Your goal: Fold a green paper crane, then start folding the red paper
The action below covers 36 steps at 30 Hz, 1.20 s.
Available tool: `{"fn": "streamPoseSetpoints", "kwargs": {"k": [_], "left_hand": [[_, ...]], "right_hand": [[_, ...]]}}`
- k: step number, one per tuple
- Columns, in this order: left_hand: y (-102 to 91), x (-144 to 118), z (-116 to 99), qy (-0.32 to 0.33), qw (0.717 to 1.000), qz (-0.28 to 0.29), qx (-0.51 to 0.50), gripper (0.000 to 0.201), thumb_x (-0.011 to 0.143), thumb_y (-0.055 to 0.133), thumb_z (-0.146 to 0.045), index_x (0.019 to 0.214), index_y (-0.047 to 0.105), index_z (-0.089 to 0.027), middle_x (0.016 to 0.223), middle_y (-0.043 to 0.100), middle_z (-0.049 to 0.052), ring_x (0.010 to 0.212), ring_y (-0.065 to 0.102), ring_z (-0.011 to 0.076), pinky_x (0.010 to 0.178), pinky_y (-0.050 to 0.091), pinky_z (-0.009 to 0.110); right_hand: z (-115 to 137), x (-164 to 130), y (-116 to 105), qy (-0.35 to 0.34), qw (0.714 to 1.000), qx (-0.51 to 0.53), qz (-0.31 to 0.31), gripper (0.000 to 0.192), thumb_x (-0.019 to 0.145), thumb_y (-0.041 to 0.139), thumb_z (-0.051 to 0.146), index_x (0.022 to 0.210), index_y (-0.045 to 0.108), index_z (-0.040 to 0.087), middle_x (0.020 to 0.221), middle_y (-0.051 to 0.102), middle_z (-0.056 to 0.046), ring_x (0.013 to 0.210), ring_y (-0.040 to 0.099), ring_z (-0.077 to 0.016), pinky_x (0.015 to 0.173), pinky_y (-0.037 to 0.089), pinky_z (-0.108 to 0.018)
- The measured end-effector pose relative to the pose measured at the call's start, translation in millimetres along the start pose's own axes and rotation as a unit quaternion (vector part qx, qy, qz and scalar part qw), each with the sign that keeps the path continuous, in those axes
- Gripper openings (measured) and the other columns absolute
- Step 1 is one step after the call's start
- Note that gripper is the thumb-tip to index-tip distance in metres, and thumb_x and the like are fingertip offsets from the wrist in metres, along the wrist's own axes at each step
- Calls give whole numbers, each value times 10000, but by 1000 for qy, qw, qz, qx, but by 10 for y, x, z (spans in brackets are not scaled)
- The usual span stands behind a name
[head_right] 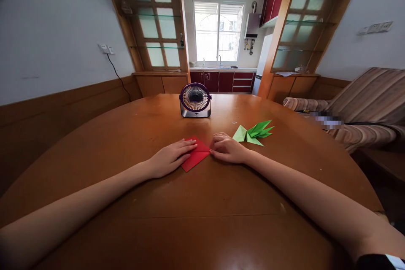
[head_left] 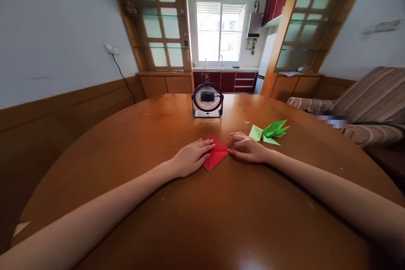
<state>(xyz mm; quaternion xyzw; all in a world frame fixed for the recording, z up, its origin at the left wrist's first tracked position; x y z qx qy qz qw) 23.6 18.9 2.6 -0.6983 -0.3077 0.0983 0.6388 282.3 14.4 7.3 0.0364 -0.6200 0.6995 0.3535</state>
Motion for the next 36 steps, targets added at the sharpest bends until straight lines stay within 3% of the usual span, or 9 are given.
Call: {"fn": "streamPoseSetpoints", "kwargs": {"k": [3,6,11,15,22,30,36], "left_hand": [[-14,129,-47,-5,1000,5,19,400,988,339,-278,1276,588,-155,1344,570,94,1250,509,216,1058,401,362],[-54,283,-28,-5,999,17,51,388,986,340,-278,1191,651,-170,1273,614,88,1170,556,224,984,444,347],[-56,482,19,-30,989,78,124,448,909,401,-153,1334,540,-186,1405,519,85,1267,490,236,1032,390,351],[-52,489,26,-22,984,108,142,504,915,372,-167,1414,440,-150,1444,464,120,1303,451,251,1069,345,365],[-155,441,28,-11,979,104,172,446,938,374,-275,1342,537,-181,1183,587,137,1093,555,270,982,398,393],[-220,441,111,-20,988,112,108,382,933,386,-245,1248,594,-188,1124,595,118,1036,573,248,907,425,362],[-280,450,216,-30,995,87,-32,320,898,412,-235,1088,664,-181,1068,606,78,972,598,194,858,451,288]], "right_hand": [[7,0,5,3,1000,-15,4,261,951,478,287,787,646,172,840,625,-59,814,566,-178,969,406,-449],[4,1,14,2,1000,-27,-1,250,947,478,282,787,638,175,837,616,-59,830,562,-183,949,414,-433],[10,9,16,-8,999,-36,-4,265,945,471,277,753,621,172,815,601,-60,825,549,-187,911,423,-420],[19,11,10,-10,999,-45,-2,277,950,459,277,744,609,169,797,584,-61,806,534,-186,879,433,-404],[3,-15,18,-6,997,-73,3,250,950,467,276,808,638,161,850,612,-75,852,555,-197,934,412,-425],[-4,-16,37,12,996,-83,-1,231,953,481,300,986,674,177,942,646,-80,899,590,-200,971,398,-449],[0,0,31,53,995,-82,-6,262,953,505,352,1035,684,180,976,663,-88,926,602,-213,937,418,-447]]}}
Point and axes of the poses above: each hand's wrist, its own x-axis towards the middle knuckle, its own y-axis out of the palm, z = x × y, the point moved 1 cm from there along x, towards the middle knuckle
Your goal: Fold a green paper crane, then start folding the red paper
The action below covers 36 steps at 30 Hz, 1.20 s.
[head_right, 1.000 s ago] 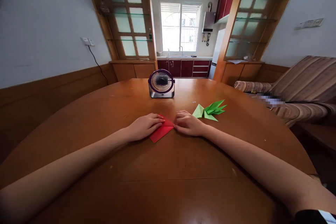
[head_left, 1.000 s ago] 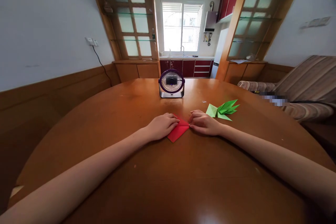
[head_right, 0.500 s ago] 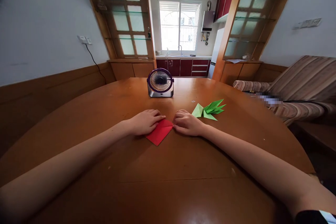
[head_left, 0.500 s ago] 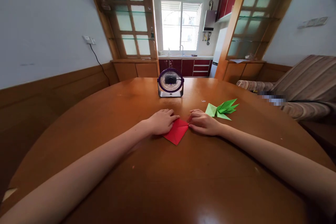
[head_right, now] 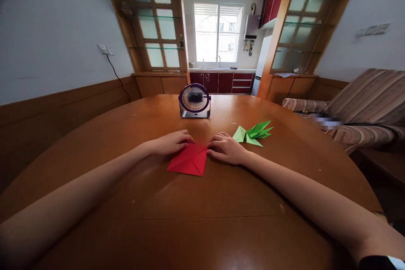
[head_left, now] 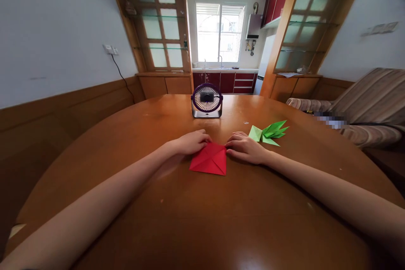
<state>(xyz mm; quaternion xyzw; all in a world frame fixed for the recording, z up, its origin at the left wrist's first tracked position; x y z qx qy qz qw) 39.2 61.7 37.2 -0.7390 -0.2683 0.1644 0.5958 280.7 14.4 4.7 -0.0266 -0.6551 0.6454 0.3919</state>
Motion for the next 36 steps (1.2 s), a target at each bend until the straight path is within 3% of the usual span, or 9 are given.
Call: {"fn": "streamPoseSetpoints", "kwargs": {"k": [5,9,14,18,25,30,36], "left_hand": [[-117,1,90,-27,993,-61,-95,260,840,467,-200,972,688,-164,1008,661,65,937,609,196,826,471,296],[-141,22,131,-55,970,-140,-192,219,818,493,-195,917,684,-152,942,681,52,856,618,185,773,488,298],[-106,62,90,-68,921,-241,-298,189,826,529,-227,917,665,-135,941,645,60,799,602,164,741,495,308],[-141,53,25,-37,905,-277,-320,182,840,559,-248,944,670,-149,946,629,55,809,584,149,755,487,301],[-271,-22,25,23,914,-241,-326,127,788,653,-230,878,681,-146,877,667,38,817,614,149,823,499,336],[-325,-91,108,53,935,-209,-280,99,747,709,-254,745,717,-156,818,670,42,804,627,158,839,504,348],[-351,-138,214,67,925,-180,-328,103,720,740,-260,722,721,-159,846,685,59,853,646,177,845,516,355]], "right_hand": [[76,28,1,81,995,48,-24,331,951,507,428,1081,688,183,990,676,-94,937,606,-222,868,450,-415],[179,55,17,123,986,104,-37,326,927,558,434,1092,687,185,985,677,-83,931,611,-210,874,456,-389],[223,70,45,125,977,169,-39,274,880,636,385,1045,687,172,1020,658,-77,939,610,-203,866,476,-352],[153,55,51,121,971,179,-98,163,905,583,285,965,682,171,998,657,-76,920,619,-198,848,486,-342],[50,2,5,99,967,79,-222,186,910,526,235,1026,668,203,979,671,-85,916,623,-232,820,495,-391],[132,8,-21,25,974,58,-215,183,913,522,196,1024,664,226,976,682,-72,945,624,-218,877,502,-421],[232,20,-33,-54,975,45,-212,194,908,534,178,1056,650,228,1003,693,-76,975,637,-211,952,491,-457]]}}
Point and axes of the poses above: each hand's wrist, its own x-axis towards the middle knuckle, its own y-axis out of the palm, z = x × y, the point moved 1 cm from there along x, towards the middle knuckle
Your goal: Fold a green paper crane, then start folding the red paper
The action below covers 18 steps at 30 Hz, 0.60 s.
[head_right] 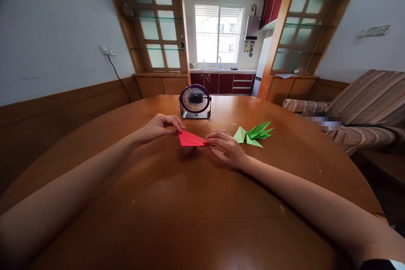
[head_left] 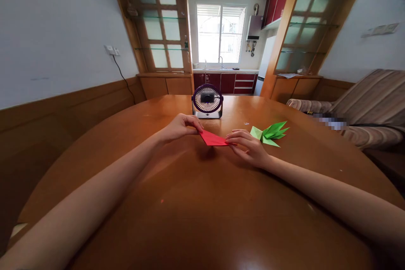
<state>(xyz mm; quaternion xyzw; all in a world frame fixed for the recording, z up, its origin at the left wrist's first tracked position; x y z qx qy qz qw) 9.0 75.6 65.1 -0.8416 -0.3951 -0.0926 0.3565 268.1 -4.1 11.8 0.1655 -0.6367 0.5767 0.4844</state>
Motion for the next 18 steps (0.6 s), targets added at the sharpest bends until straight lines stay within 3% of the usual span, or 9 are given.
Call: {"fn": "streamPoseSetpoints", "kwargs": {"k": [5,8,11,15,18], "left_hand": [[-37,-3,32,-27,993,113,6,143,719,736,-255,826,726,-160,933,714,67,910,664,183,889,509,356],[-26,-17,76,-25,985,157,64,128,735,688,-197,853,734,-180,956,719,52,927,662,173,907,498,329],[34,-40,137,-13,970,205,130,246,723,590,-94,874,746,-208,975,710,39,914,659,163,880,508,303],[142,-51,186,8,954,223,198,441,680,456,2,931,748,-212,1046,690,48,952,650,160,871,505,284],[212,-42,163,14,943,214,254,441,694,434,4,931,742,-204,1067,687,45,967,642,161,882,484,273]], "right_hand": [[46,-12,14,-44,997,8,68,215,923,520,212,1105,634,232,1068,668,-85,1038,620,-204,951,495,-424],[67,-16,33,-63,991,21,119,227,928,521,210,1134,614,230,1081,665,-81,1050,614,-192,949,491,-401],[74,-21,53,-70,983,32,167,220,934,515,210,1128,619,217,1082,669,-84,1034,618,-186,934,493,-386],[70,-32,63,-59,971,56,227,224,940,520,235,1125,638,192,1092,676,-93,1011,628,-190,912,496,-369],[53,-33,60,-35,968,76,237,235,955,499,235,1134,643,189,1102,680,-95,1010,631,-187,907,496,-361]]}}
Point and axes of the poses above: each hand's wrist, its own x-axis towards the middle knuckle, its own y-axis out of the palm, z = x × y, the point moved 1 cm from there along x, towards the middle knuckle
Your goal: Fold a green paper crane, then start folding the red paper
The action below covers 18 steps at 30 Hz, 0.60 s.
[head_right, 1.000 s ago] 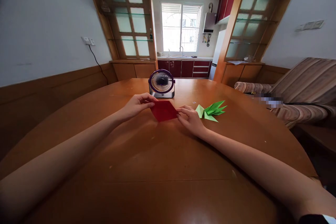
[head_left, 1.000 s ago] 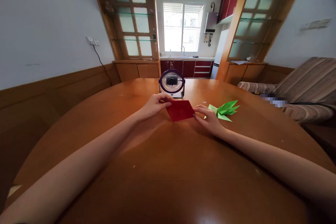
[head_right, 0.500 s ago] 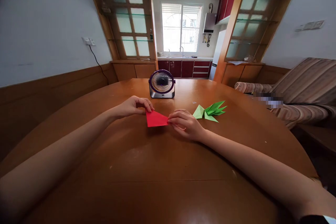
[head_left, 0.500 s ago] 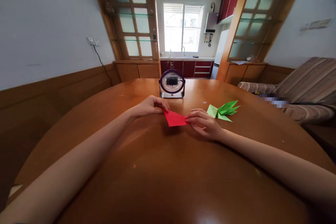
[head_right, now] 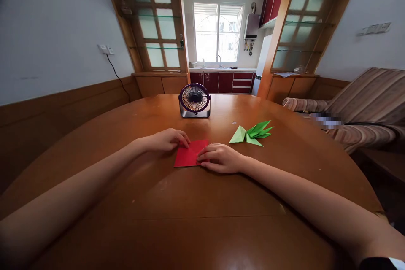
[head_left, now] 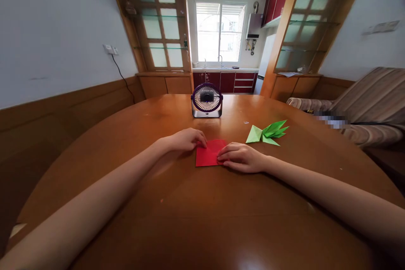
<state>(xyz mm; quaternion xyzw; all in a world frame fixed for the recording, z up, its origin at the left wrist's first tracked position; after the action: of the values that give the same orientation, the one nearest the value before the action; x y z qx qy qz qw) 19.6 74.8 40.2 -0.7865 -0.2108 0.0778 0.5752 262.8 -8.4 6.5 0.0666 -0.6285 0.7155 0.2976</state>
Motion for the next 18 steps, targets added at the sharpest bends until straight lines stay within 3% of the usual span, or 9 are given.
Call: {"fn": "streamPoseSetpoints", "kwargs": {"k": [5,8,14,18], "left_hand": [[65,56,-164,-44,995,-24,81,222,847,536,-256,964,718,-203,986,681,39,853,641,170,754,475,248],[166,96,-252,-52,988,-53,136,285,889,521,-380,1005,699,-190,992,670,60,872,636,193,749,469,267],[459,129,-299,-91,966,-120,211,283,964,402,-246,1064,652,-160,1045,659,88,981,613,211,835,487,319],[533,96,-323,-111,952,-165,234,260,969,416,-220,1061,653,-164,1145,631,92,1055,591,211,857,492,319]], "right_hand": [[-97,0,15,85,995,-34,-35,291,973,457,237,1208,619,182,1232,624,-124,1150,576,-228,1004,440,-448],[-174,-5,49,135,989,-60,-30,321,970,448,234,1245,606,181,1328,563,-143,1245,516,-265,1045,406,-502],[-223,-24,75,178,982,-66,-3,330,961,462,247,1247,615,188,1315,580,-128,1230,533,-257,1051,417,-473],[-202,-42,43,170,983,-76,-11,292,951,492,255,1189,641,176,1217,631,-131,1130,583,-256,1014,421,-473]]}}
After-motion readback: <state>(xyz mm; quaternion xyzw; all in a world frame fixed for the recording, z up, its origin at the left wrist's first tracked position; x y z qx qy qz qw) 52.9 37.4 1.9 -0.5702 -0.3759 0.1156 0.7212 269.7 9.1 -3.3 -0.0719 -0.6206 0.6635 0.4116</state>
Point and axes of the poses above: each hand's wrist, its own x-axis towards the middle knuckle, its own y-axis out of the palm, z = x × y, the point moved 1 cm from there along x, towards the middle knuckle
